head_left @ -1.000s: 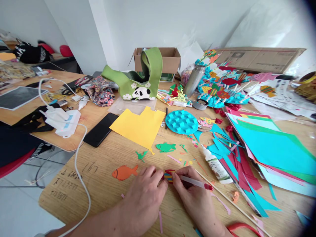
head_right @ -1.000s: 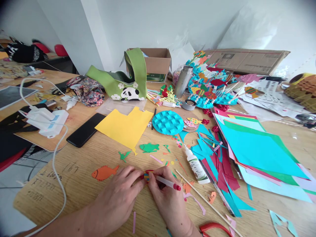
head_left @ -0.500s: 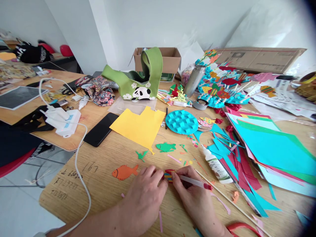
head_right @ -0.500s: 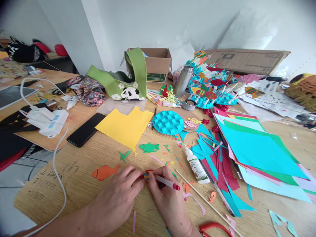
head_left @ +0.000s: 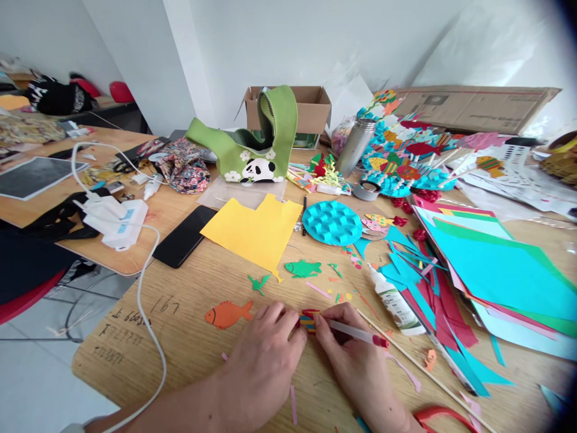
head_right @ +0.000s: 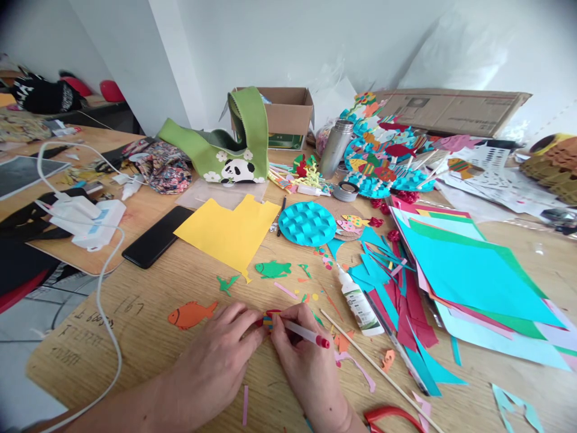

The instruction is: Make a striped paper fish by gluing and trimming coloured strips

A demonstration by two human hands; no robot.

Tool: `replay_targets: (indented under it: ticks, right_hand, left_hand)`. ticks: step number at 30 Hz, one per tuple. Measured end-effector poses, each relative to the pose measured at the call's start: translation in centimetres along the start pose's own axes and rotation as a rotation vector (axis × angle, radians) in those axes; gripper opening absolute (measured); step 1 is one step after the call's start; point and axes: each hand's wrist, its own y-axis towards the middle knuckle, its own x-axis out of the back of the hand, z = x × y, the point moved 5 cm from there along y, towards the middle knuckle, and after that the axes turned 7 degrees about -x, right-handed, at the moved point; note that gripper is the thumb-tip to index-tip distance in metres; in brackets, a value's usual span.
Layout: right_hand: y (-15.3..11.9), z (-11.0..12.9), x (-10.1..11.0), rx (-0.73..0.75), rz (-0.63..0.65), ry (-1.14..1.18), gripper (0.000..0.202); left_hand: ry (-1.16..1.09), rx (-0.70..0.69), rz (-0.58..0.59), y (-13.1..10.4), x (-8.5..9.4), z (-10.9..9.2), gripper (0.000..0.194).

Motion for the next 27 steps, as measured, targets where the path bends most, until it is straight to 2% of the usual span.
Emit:
replay_targets:
  ticks: [18, 27]
  right_hand:
    - [0.06, 0.39, 0.01, 0.027, -0.003, 0.005, 0.02]
    - [0.04, 0.1, 0.02, 0.014, -0.003, 0.011, 0.019]
  left_hand:
    - [-0.003, -0.014, -0.029, -0.13, -0.01, 0.04, 0.033]
    - [0.002, 0.0, 0.006, -0.04, -0.24, 0.12, 0.031]
